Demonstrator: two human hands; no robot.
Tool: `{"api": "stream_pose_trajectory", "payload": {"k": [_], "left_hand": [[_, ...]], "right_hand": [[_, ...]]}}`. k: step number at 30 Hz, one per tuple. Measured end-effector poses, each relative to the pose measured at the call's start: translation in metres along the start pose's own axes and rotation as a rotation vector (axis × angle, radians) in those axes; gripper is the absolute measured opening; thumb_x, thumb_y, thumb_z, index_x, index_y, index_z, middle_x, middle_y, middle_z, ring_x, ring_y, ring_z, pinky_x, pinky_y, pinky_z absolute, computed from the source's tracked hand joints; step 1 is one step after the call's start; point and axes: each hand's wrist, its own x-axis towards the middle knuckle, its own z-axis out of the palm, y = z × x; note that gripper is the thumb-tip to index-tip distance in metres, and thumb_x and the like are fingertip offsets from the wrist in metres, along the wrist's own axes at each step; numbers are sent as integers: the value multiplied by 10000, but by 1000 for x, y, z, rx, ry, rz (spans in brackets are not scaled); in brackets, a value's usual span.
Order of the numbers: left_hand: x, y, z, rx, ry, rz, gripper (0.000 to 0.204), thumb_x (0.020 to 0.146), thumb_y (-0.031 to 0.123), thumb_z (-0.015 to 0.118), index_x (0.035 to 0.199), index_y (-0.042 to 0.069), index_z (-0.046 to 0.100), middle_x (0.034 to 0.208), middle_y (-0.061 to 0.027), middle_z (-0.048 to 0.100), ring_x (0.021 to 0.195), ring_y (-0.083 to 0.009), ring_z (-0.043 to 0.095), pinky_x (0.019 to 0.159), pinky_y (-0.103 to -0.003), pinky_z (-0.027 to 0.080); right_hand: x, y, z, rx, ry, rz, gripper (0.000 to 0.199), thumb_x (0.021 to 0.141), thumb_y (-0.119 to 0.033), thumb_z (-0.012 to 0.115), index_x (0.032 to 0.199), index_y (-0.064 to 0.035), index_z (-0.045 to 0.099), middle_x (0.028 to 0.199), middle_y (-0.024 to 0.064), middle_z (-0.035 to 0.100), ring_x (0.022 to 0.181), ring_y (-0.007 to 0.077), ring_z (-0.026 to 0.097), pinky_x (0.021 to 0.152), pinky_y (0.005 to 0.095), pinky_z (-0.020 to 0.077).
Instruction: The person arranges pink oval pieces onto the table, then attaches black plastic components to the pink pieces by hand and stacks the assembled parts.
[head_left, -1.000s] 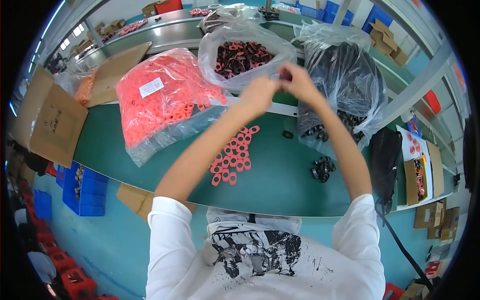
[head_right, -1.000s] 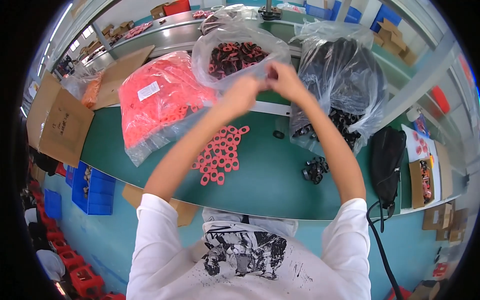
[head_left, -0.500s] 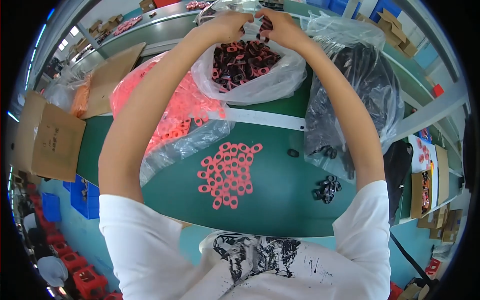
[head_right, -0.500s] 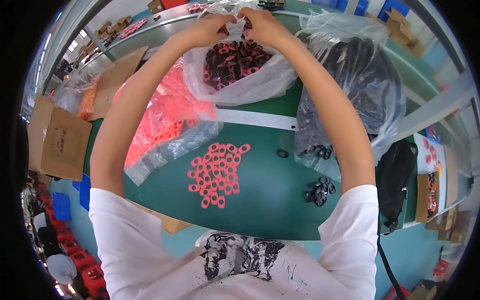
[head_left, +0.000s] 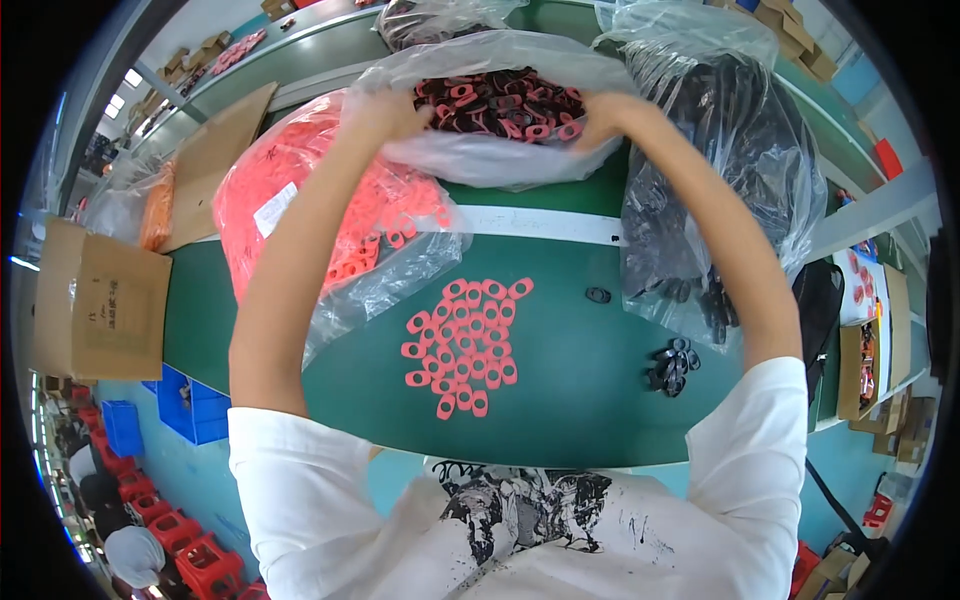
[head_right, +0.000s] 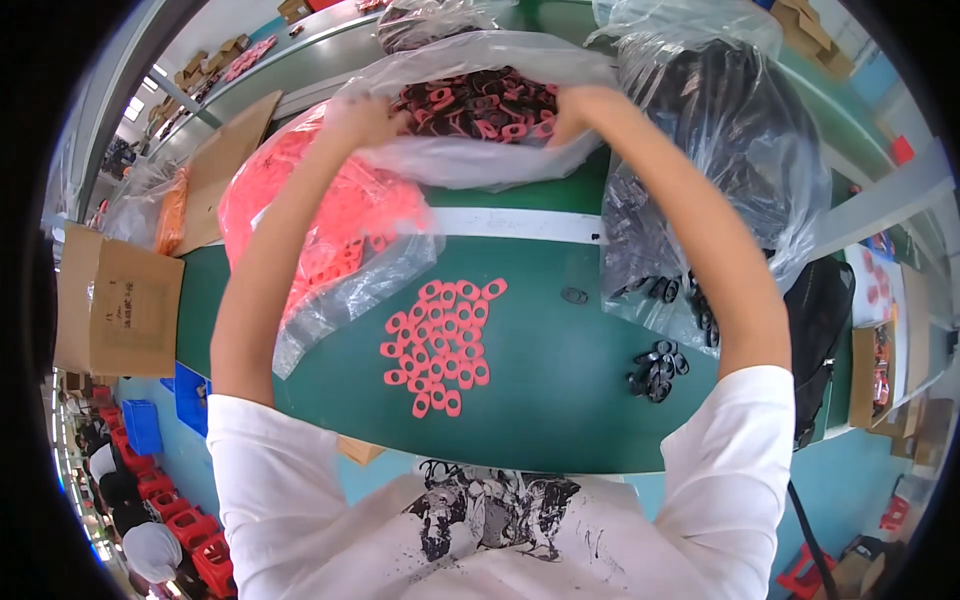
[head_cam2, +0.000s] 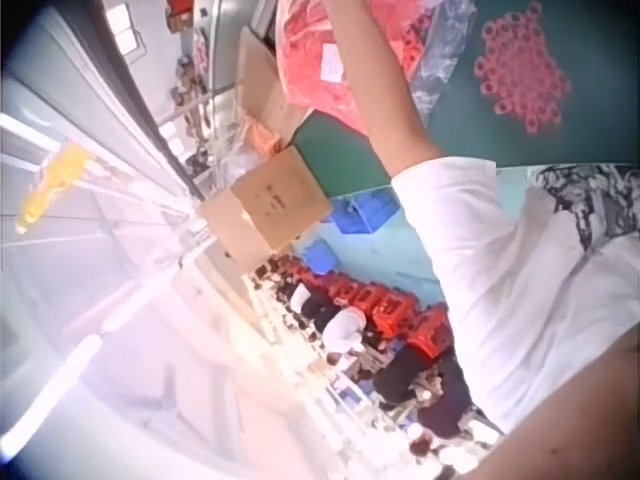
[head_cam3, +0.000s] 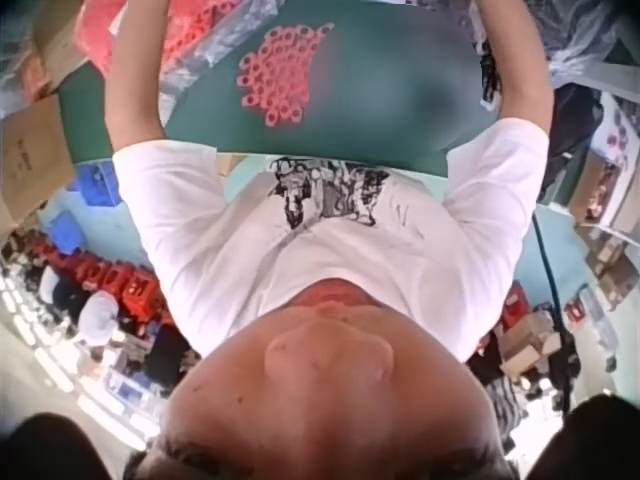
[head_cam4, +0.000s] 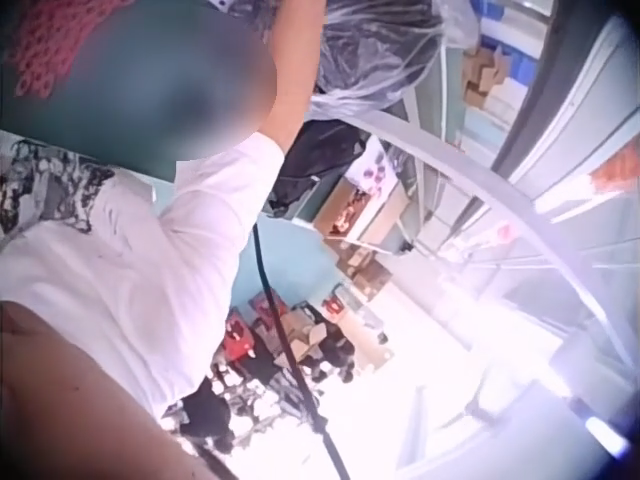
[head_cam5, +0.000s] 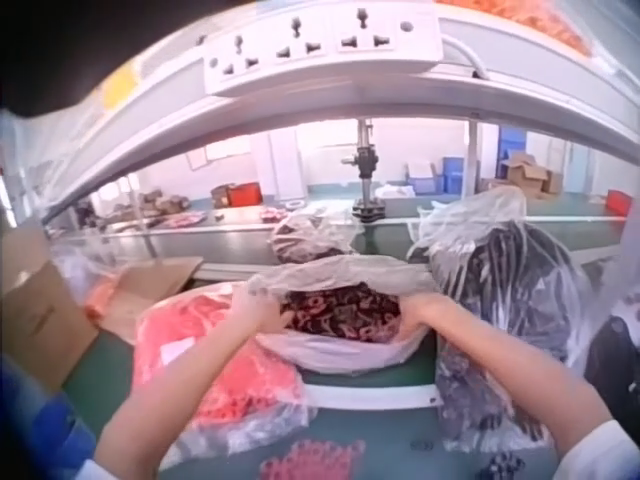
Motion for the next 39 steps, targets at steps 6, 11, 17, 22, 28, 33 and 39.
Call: {"api": "stream_pose_trajectory", "payload": {"k": [6, 11, 17, 22, 28, 33, 39], "left_hand": [[-19, -31, -40, 291, 13, -23, 604, 861, 470, 541, 1313, 71, 575, 1288, -234, 588, 1213, -444, 529, 1038, -431, 434], [-71, -28, 0, 252, 404, 431, 386, 848, 241, 531, 1179, 73, 639, 1118, -194, 672, 1066, -410, 631, 928, -485, 498], [-42, -92, -20, 167, 110, -100, 290, 810, 189, 564, 1038, 58, 687, 1054, -189, 693, 1003, -373, 664, 865, -492, 522], [-59, 2, -72, 160, 172, 22, 226, 800, 197, 576, 877, 42, 721, 998, -227, 693, 966, -386, 670, 854, -509, 519], [-97, -3, -43, 215, 80, 195, 262, 799, 155, 578, 996, 41, 708, 1016, -220, 680, 1005, -397, 639, 893, -501, 493], [-192, 89, -38, -355, 512, 499, 436, 809, 93, 640, 1224, 8, 539, 1266, -210, 558, 1180, -371, 538, 975, -486, 447], [-292, 214, 41, -679, 292, 589, 496, 801, 147, 681, 1250, 17, 518, 1332, -221, 496, 1245, -404, 486, 1045, -465, 404]], "right_hand": [[-36, 15, -43, -202, -46, 178, 519, 682, -478, 710, 1040, -104, 751, 1274, 144, 630, 1267, 350, 515, 985, 604, 405], [-73, 24, -10, -141, -54, 16, 788, 652, -201, 691, 1408, -204, 469, 1489, 119, 423, 1420, 382, 305, 1118, 687, 180], [-29, 31, -70, -155, 590, 92, 281, 844, -103, 560, 1088, -10, 663, 1028, 196, 693, 993, 362, 662, 841, 433, 535], [-33, 112, -100, -260, 906, 104, 168, 770, -63, 604, 913, -26, 683, 981, 206, 655, 962, 383, 633, 824, 451, 524], [-86, 45, -74, -99, 999, 45, 261, 746, -17, 562, 976, -38, 682, 1003, 201, 658, 980, 402, 628, 857, 479, 514], [-185, 8, -34, 654, 1181, -164, 364, 793, -59, 579, 1155, -58, 617, 1121, 238, 625, 1103, 337, 601, 968, 444, 450], [-318, -49, 110, 730, 876, 18, 413, 882, -167, 647, 1254, -14, 555, 1266, 174, 569, 1167, 312, 562, 1001, 362, 423]]}}
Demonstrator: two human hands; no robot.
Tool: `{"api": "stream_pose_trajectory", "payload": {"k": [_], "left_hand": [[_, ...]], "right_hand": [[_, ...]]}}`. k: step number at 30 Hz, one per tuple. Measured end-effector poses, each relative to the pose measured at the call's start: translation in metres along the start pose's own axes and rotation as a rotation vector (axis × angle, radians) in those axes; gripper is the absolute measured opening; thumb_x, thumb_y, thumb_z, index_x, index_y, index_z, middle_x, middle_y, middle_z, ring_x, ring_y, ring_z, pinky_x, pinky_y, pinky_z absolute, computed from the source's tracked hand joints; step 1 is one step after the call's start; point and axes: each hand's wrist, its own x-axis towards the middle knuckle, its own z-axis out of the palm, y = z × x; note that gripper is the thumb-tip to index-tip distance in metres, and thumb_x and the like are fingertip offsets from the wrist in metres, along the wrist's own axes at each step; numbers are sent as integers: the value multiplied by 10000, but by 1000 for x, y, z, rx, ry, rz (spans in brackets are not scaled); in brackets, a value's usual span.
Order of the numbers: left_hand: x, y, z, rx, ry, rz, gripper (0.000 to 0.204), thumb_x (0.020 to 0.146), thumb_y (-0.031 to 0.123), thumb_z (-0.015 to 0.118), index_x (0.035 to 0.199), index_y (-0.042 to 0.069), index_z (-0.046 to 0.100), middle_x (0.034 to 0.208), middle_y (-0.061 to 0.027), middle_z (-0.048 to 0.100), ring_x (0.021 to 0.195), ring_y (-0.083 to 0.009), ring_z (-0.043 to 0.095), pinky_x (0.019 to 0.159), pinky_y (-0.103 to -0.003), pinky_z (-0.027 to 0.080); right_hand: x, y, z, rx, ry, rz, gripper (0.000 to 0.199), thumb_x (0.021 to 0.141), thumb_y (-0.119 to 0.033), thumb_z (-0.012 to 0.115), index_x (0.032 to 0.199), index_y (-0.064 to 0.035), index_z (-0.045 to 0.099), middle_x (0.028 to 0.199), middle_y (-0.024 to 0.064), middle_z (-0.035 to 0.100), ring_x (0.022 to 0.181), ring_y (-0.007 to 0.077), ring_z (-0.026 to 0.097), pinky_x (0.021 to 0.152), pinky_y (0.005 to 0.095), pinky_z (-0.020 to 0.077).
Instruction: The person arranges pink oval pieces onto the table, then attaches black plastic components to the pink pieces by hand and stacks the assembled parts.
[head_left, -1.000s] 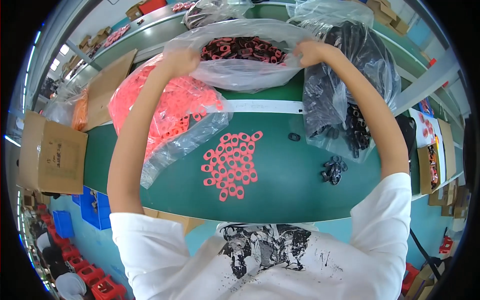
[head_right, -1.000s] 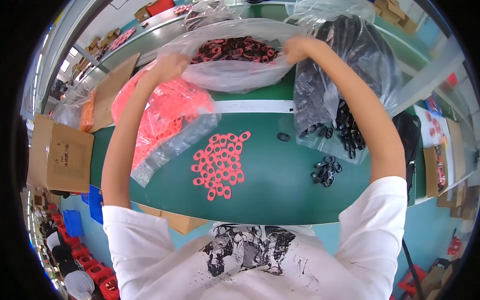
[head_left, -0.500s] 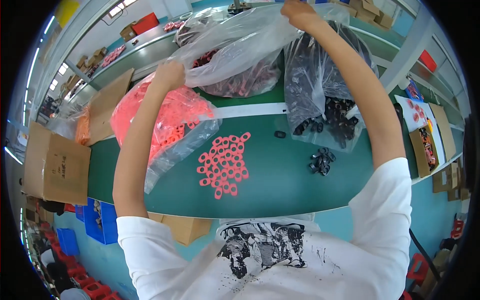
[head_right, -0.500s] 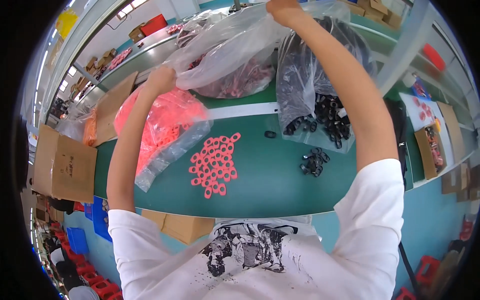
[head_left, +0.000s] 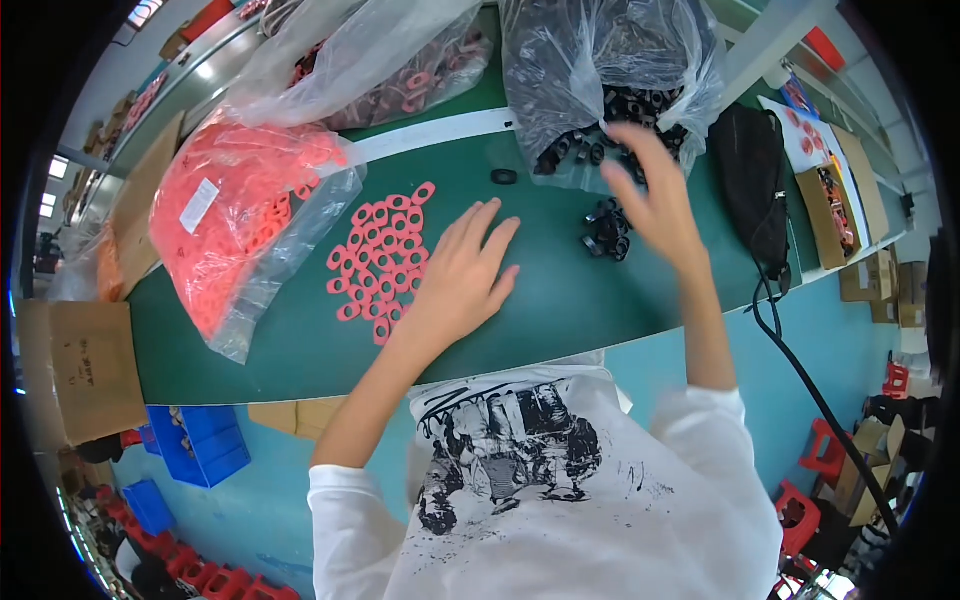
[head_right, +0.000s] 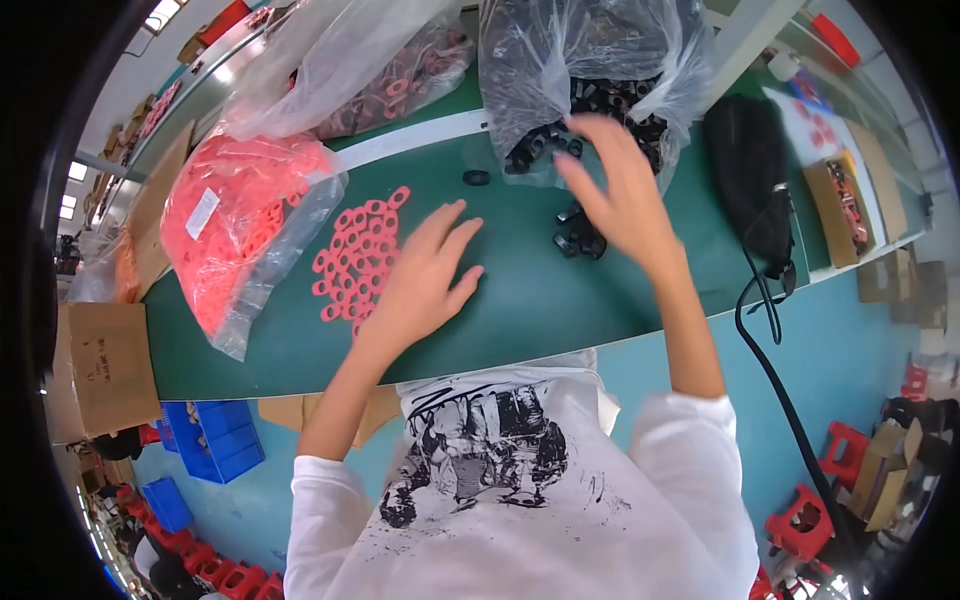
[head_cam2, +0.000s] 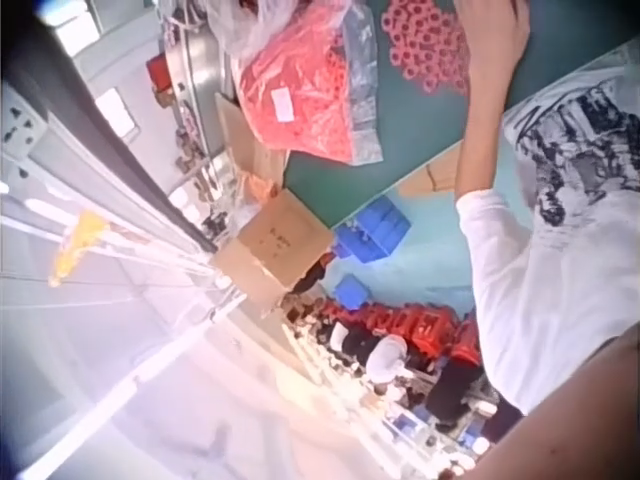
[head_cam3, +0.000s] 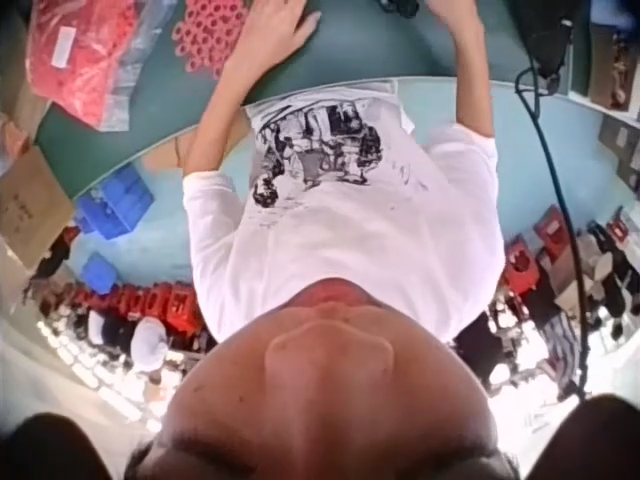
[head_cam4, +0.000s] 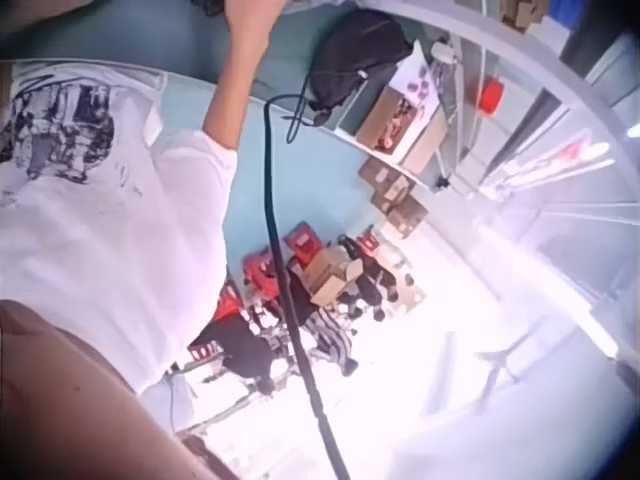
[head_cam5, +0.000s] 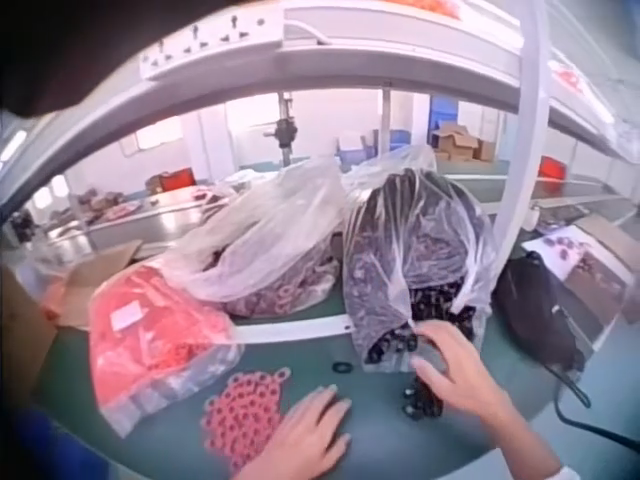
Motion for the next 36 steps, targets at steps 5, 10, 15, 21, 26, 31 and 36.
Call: {"api": "stream_pose_trajectory", "payload": {"k": [5, 10, 15, 21, 26, 31, 36], "left_hand": [[38, -35, 23, 78, 149, 71, 489, 784, 92, 669, 1245, 20, 521, 1304, -225, 503, 1205, -381, 506, 1000, -475, 419], [59, -41, 52, 252, 81, 104, 262, 734, 49, 615, 993, 25, 579, 1017, -136, 555, 966, -310, 540, 772, -406, 445], [38, -26, 57, 55, 147, 132, 282, 747, 9, 610, 1027, 39, 621, 951, -85, 542, 889, -272, 532, 759, -380, 434], [27, -23, 54, -31, 115, 21, 305, 761, 45, 677, 1060, 40, 619, 973, -79, 541, 921, -264, 539, 793, -381, 432], [23, -18, 33, -122, 26, -48, 304, 770, 67, 703, 1062, 43, 621, 967, -74, 542, 908, -265, 540, 778, -384, 431], [21, -17, 32, -124, -2, -56, 318, 753, 86, 726, 1048, 43, 616, 947, -71, 533, 888, -264, 539, 759, -388, 426], [15, -15, 34, -103, -41, -7, 286, 757, 84, 720, 1016, 41, 607, 944, -68, 531, 888, -263, 539, 751, -380, 426]], "right_hand": [[-83, 12, 7, -139, -161, 117, 691, 818, -306, 722, 1420, -109, 448, 1514, 188, 334, 1375, 372, 351, 1126, 456, 280], [-75, 8, 32, -342, -319, -7, 647, 835, -315, 692, 1403, -96, 474, 1504, 206, 330, 1372, 417, 332, 1137, 557, 216], [-56, 9, 48, -239, -344, -134, 504, 845, -166, 676, 1306, -24, 527, 1407, 208, 428, 1325, 409, 392, 1116, 518, 291], [-43, 10, 59, -34, -294, -130, 538, 745, -104, 766, 1235, -9, 565, 1263, 173, 540, 1203, 390, 506, 1076, 509, 372], [-34, 2, 53, 21, -316, -76, 579, 697, -102, 802, 1218, -7, 569, 1249, 164, 559, 1194, 380, 520, 1054, 490, 401], [-33, 3, 54, 61, -357, -74, 583, 676, -119, 814, 1203, -30, 582, 1269, 143, 565, 1235, 368, 497, 1083, 511, 364], [-35, -5, 52, -107, -390, -195, 532, 688, -140, 798, 1177, -59, 602, 1274, 117, 565, 1277, 347, 465, 1104, 559, 309]]}}
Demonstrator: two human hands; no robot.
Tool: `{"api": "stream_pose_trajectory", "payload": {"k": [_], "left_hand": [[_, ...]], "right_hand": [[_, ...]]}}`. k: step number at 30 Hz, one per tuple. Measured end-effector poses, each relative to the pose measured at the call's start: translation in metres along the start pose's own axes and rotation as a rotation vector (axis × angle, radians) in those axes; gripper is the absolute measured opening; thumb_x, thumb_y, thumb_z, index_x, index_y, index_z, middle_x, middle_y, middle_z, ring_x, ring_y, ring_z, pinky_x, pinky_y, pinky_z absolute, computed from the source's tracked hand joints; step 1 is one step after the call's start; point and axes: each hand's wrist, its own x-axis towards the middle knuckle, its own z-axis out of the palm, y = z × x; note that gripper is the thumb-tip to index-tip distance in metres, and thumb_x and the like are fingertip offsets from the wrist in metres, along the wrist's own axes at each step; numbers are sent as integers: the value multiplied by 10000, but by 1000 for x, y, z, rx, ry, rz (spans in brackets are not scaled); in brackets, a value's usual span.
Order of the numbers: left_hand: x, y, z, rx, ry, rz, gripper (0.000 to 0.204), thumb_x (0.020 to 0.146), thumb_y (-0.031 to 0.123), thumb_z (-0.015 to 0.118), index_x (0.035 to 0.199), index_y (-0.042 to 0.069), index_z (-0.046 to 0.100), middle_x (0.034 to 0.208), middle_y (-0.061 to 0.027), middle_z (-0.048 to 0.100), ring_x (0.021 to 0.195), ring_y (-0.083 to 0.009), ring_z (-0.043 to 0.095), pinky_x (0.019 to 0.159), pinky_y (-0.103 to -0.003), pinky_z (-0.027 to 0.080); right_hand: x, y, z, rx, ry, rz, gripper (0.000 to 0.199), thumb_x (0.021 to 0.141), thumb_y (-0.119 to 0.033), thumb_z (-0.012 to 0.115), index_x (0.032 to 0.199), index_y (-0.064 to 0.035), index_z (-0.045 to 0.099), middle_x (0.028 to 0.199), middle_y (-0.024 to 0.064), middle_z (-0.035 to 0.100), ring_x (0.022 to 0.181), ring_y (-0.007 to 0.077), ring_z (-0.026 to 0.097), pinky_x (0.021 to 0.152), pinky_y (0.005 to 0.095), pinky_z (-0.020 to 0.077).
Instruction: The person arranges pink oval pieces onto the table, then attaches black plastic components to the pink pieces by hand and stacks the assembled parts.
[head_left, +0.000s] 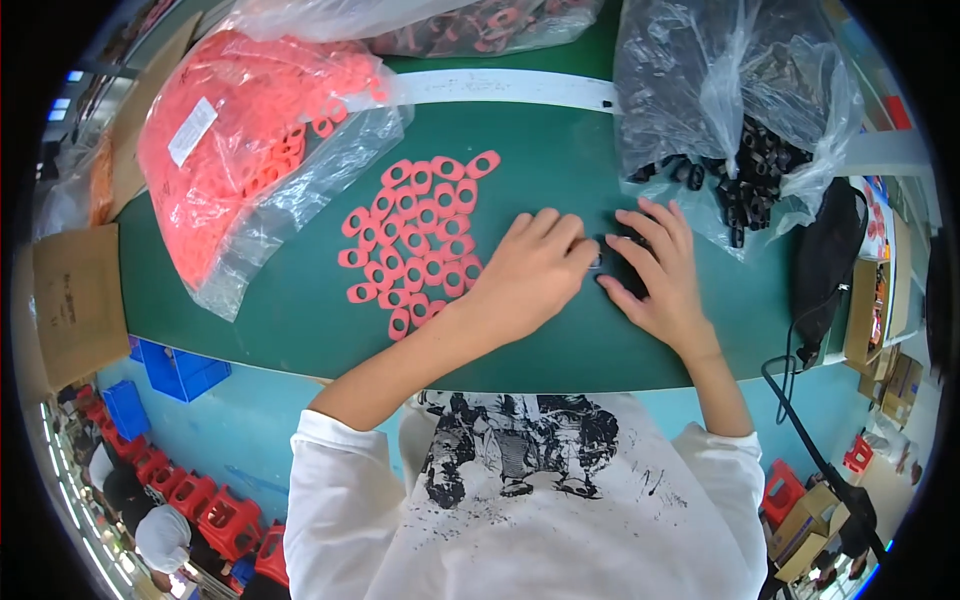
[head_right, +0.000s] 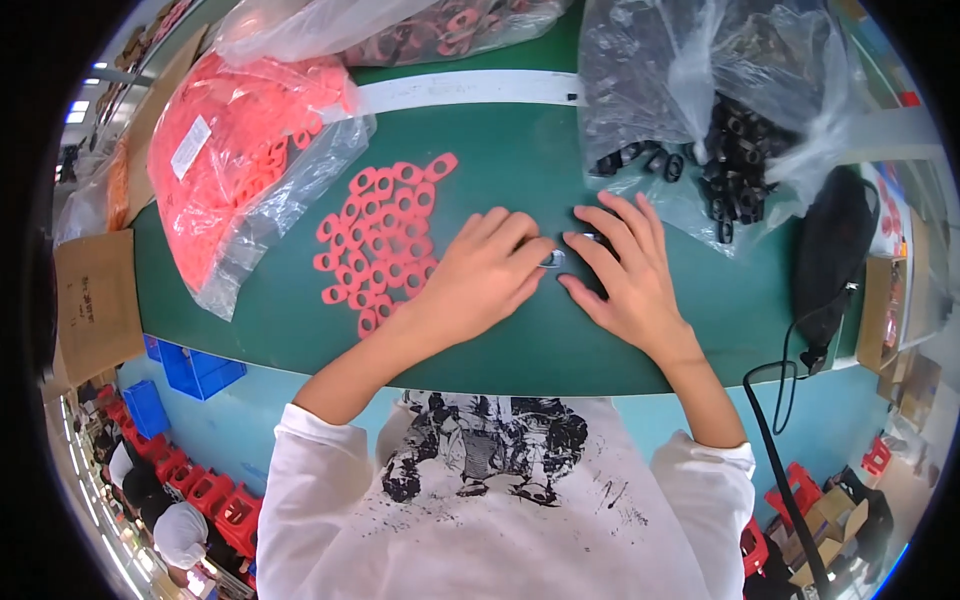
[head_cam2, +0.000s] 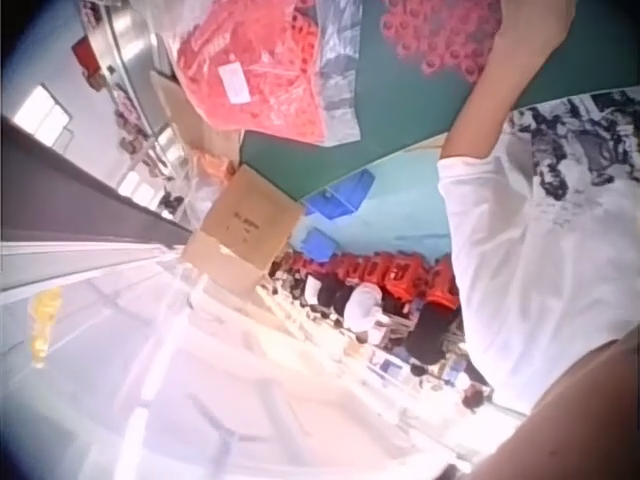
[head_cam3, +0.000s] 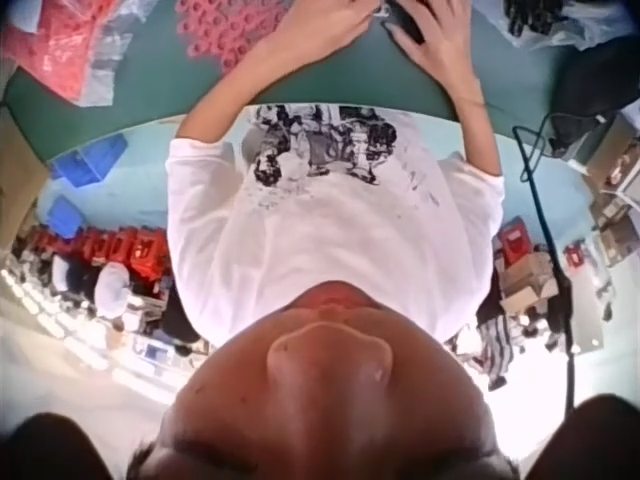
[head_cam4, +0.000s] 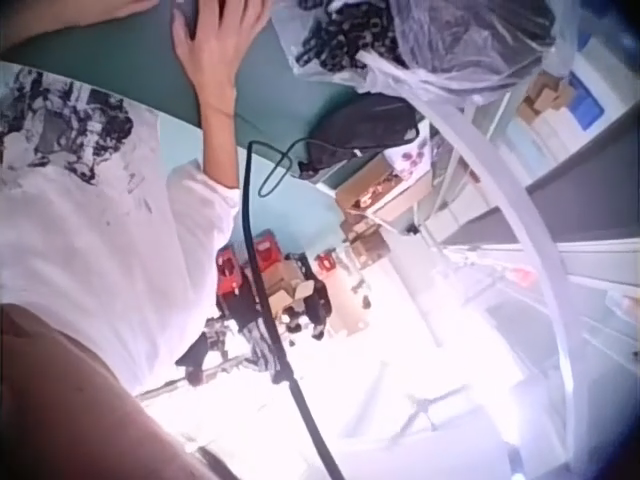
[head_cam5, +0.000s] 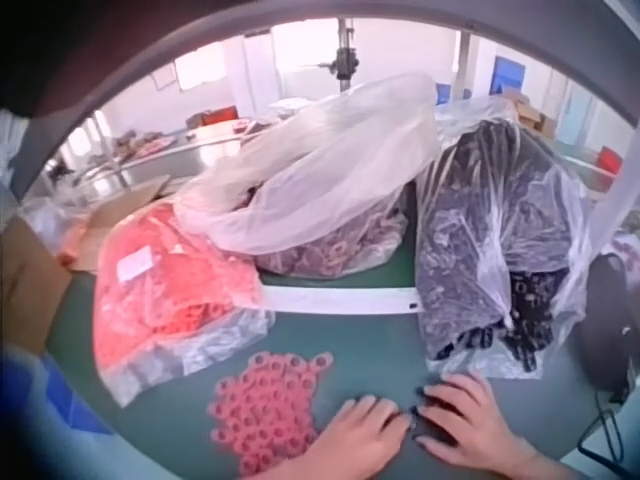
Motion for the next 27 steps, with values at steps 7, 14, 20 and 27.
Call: {"api": "stream_pose_trajectory", "payload": {"k": [7, 14, 20, 27], "left_hand": [[-2, -27, -40, 6, 135, 5, 259, 761, 33, 688, 1008, 30, 608, 937, -97, 586, 879, -285, 580, 773, -397, 469], [-15, -84, -90, 11, 286, -100, 228, 778, 31, 684, 1001, 12, 640, 947, -98, 607, 891, -285, 583, 777, -379, 496], [-20, -82, -81, -22, 252, -113, 229, 781, 32, 689, 1005, 26, 643, 923, -80, 596, 866, -263, 589, 757, -376, 503], [-19, -81, -76, -10, 291, -108, 236, 790, 51, 689, 1021, 30, 646, 918, -80, 596, 865, -267, 590, 755, -372, 501]], "right_hand": [[4, -10, -6, -80, 7, -16, 452, 705, -107, 775, 1128, -53, 627, 1237, 111, 583, 1236, 338, 505, 1090, 554, 332], [48, -26, -12, 60, -61, -110, 379, 745, -21, 732, 1111, -38, 635, 1139, 129, 615, 1081, 317, 593, 956, 430, 465], [35, -15, -31, 19, 21, 111, 363, 725, 19, 729, 1076, -16, 645, 1124, 133, 619, 1045, 322, 597, 896, 383, 482], [22, -13, -25, -102, -82, 102, 332, 700, -1, 747, 1022, -9, 665, 1134, 118, 606, 1111, 327, 559, 948, 394, 449]]}}
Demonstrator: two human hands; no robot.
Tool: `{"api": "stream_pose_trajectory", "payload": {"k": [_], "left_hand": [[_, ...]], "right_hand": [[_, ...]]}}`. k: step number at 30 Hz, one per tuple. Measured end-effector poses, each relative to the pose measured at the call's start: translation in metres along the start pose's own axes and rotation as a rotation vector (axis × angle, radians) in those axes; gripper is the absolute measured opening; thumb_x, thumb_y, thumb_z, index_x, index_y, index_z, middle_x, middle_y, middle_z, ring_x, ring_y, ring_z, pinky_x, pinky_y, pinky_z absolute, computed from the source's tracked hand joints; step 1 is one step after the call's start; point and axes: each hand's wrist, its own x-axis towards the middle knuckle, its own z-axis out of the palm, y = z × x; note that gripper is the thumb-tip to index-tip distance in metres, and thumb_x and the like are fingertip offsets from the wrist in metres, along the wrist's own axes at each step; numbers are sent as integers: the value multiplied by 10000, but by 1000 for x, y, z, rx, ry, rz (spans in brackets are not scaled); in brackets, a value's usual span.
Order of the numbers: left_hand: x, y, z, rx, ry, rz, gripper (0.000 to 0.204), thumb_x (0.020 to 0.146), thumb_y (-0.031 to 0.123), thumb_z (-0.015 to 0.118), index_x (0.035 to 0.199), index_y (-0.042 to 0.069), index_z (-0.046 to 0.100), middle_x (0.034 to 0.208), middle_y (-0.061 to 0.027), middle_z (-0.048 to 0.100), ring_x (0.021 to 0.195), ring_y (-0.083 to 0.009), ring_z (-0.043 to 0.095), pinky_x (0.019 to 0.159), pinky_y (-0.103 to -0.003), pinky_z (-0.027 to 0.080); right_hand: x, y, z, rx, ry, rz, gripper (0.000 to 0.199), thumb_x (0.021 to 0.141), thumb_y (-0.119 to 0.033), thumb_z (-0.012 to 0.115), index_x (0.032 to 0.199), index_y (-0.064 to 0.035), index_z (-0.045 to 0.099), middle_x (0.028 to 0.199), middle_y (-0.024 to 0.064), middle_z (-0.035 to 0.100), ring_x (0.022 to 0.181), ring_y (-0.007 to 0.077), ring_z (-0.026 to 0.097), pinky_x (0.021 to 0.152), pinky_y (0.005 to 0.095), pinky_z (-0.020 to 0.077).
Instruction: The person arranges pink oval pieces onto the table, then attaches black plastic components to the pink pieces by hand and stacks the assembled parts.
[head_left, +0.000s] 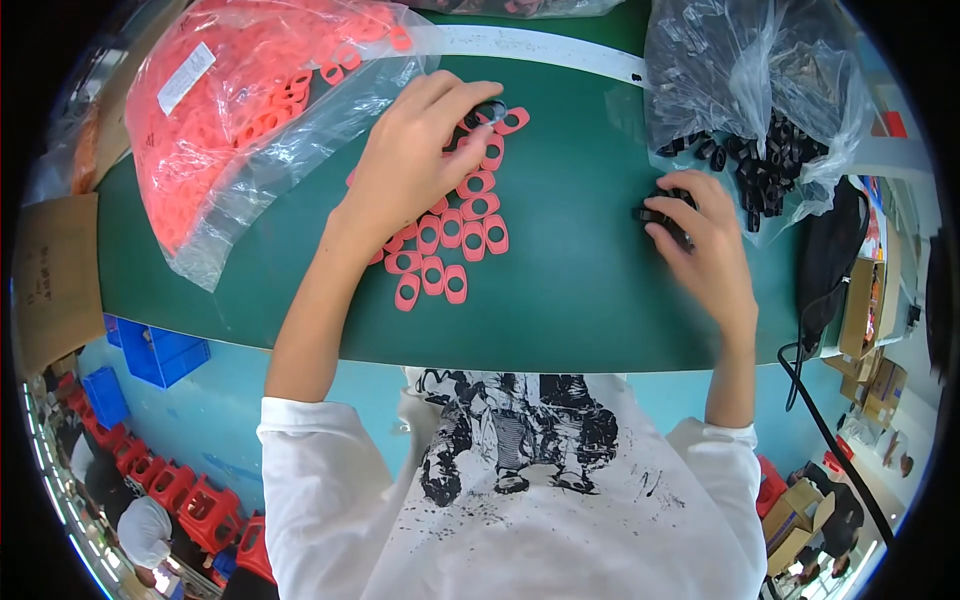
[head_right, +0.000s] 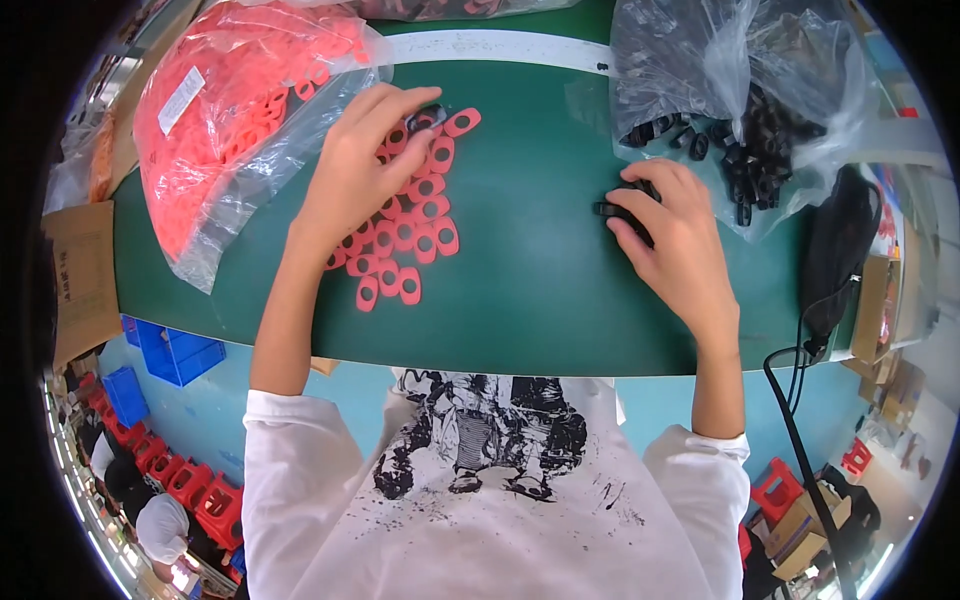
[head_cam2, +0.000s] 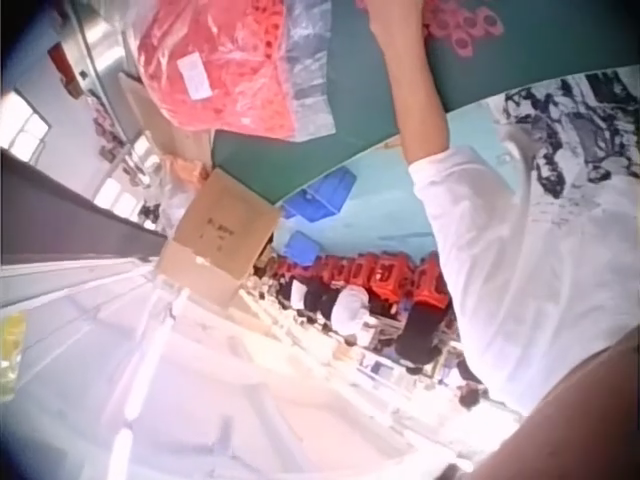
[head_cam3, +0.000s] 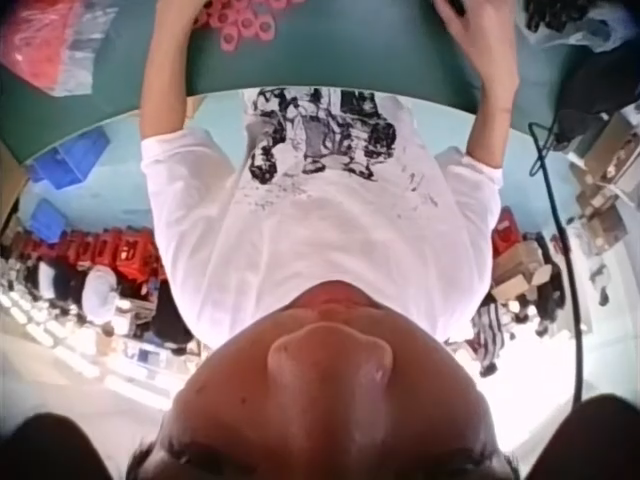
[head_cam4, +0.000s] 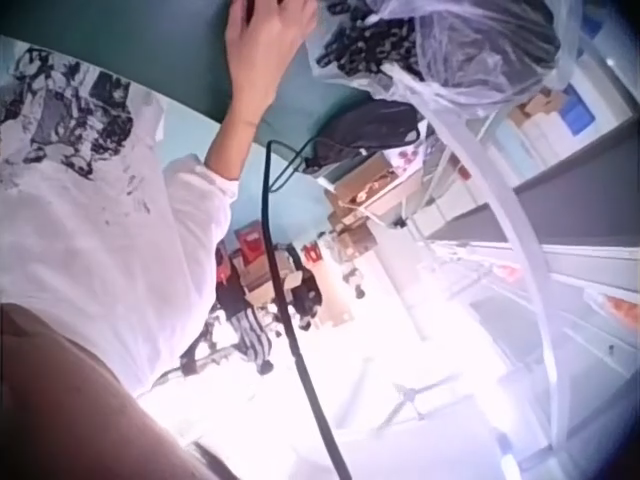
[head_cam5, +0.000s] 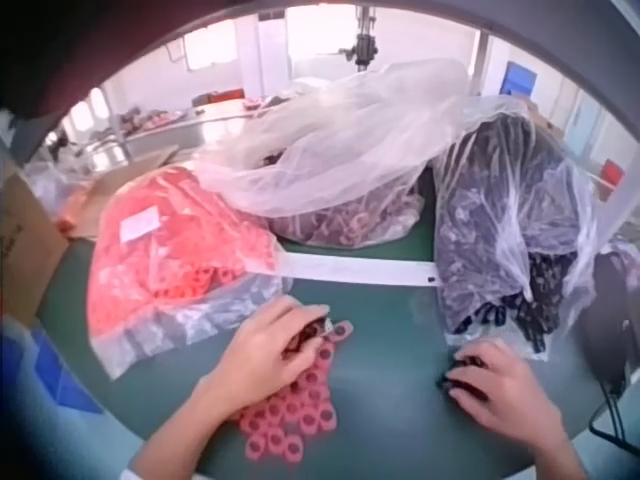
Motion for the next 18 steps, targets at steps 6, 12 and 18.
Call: {"api": "stream_pose_trajectory", "payload": {"k": [6, 12, 18], "left_hand": [[5, -2, 13, 72, 58, -52, 228, 797, 98, 703, 1006, 18, 662, 912, -91, 609, 855, -279, 592, 764, -374, 506], [20, 9, 27, 349, -110, -11, 147, 774, 78, 699, 869, -20, 643, 856, -139, 620, 834, -312, 610, 736, -418, 520], [32, 22, 24, 395, -323, -126, 174, 810, 115, 686, 928, -2, 638, 910, -133, 621, 932, -325, 613, 792, -430, 511]], "right_hand": [[19, 0, 12, 44, -10, -96, 223, 746, -22, 734, 959, 8, 676, 1017, 120, 612, 1007, 317, 573, 888, 400, 465], [43, -1, 36, 193, 0, -237, 197, 772, -43, 726, 952, 13, 670, 925, 109, 631, 909, 305, 582, 830, 394, 470], [37, 5, 41, 249, 53, -103, 168, 791, -46, 720, 944, 9, 676, 931, 111, 637, 872, 305, 593, 813, 386, 478]]}}
